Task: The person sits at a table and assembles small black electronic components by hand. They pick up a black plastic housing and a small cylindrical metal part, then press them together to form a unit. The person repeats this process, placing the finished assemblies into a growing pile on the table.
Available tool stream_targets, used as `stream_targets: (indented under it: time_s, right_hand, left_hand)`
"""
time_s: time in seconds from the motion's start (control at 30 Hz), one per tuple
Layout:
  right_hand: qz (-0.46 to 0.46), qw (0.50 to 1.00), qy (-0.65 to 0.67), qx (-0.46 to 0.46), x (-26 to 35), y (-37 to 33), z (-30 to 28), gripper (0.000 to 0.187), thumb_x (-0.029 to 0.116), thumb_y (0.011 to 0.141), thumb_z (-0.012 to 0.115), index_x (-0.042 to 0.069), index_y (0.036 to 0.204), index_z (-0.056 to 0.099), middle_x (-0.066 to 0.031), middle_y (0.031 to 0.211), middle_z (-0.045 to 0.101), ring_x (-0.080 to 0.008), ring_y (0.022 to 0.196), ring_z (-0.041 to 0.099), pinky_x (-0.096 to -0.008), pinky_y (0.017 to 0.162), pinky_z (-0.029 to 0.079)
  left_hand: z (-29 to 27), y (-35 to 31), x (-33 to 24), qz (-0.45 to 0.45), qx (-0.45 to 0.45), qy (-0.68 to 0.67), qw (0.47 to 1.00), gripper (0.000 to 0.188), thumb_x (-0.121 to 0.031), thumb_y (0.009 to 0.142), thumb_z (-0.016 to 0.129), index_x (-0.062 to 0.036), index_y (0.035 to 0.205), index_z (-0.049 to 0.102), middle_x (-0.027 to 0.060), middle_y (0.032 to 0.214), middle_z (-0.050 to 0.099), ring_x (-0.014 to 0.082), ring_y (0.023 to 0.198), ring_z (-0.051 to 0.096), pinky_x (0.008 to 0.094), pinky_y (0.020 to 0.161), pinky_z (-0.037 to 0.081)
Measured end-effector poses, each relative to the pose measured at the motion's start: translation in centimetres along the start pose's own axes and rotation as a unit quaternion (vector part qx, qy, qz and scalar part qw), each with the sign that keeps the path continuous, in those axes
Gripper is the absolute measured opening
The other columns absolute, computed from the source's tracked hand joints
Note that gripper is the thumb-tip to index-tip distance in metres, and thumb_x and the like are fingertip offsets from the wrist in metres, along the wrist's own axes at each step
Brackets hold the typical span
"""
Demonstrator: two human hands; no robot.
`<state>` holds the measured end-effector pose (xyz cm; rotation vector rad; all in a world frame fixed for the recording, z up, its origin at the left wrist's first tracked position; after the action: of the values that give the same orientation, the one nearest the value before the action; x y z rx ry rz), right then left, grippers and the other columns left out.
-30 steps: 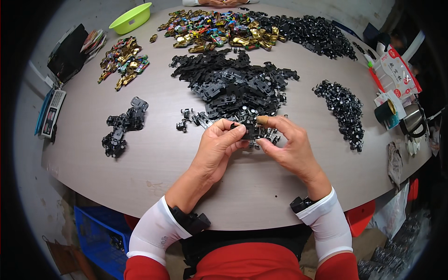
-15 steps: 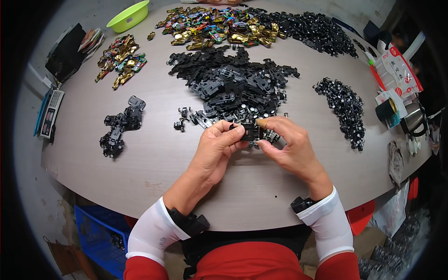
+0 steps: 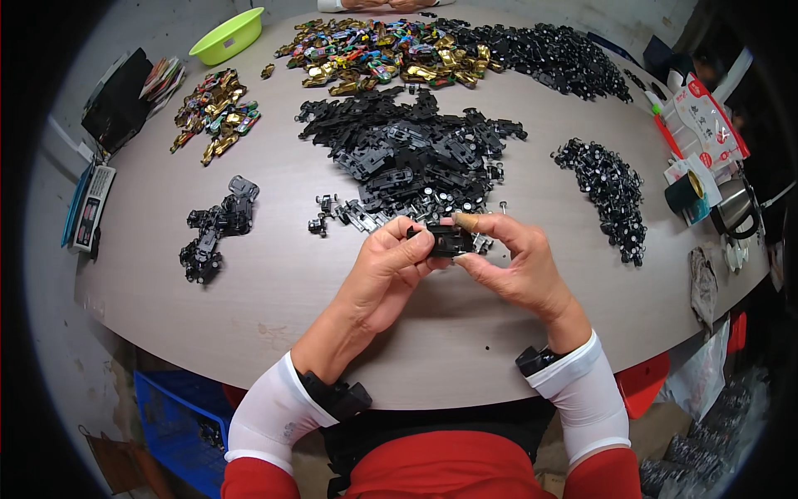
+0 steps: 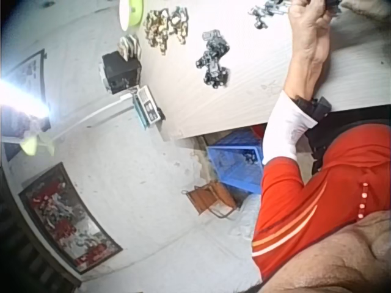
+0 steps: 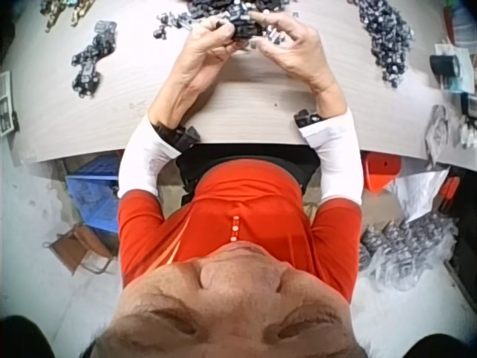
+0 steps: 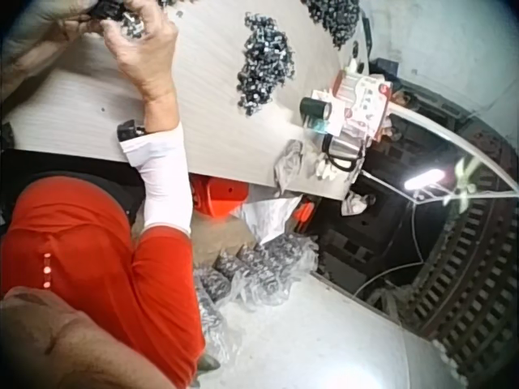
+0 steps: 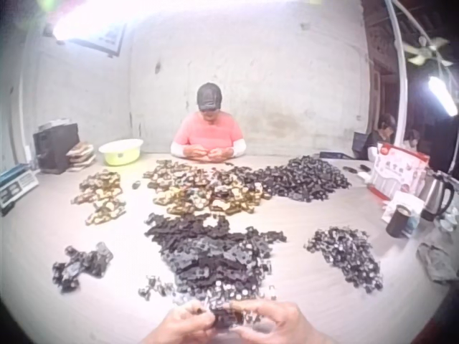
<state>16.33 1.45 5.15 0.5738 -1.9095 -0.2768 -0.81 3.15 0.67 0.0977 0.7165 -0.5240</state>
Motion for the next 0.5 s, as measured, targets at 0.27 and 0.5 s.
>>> stream_targets:
  time_s: [0.27,0.5]
  right_hand:
    - [-0.052,0.99,-0.13,0.023,0.1,0.2,0.2,0.031,0.006,0.079,0.072,0.0,0.109,0.066,-0.0148,0.104,0.071,-0.0269,0.093,0.069,-0.0349,0.081,0.053]
    - [0.192,0.963,-0.148,-0.115,-5.7,-0.6,-7.6,0.018,0.008,0.084,0.067,-0.001,0.099,0.07,-0.0129,0.092,0.07,-0.0216,0.078,0.066,-0.0315,0.072,0.053]
  left_hand:
    - [-0.3,0.0,-0.4,0.034,-0.08,0.097,0.992,0.011,-0.01,0.091,0.066,-0.0062,0.096,0.057,0.0082,0.094,0.067,0.0168,0.085,0.066,0.0328,0.08,0.056]
    - [-1.3,0.5,-1.1,0.007,-0.132,0.089,0.987,0.011,-0.014,0.094,0.062,-0.0081,0.102,0.056,0.0077,0.096,0.069,0.0169,0.084,0.068,0.0318,0.075,0.058]
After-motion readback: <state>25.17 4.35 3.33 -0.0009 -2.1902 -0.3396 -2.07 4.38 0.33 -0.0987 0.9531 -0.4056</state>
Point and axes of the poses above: each hand's wrist, its own y-axis towards the middle knuckle, its own z-axis out of the palm, x = y × z, the point moved 4 cm from there along y, towards the middle knuckle
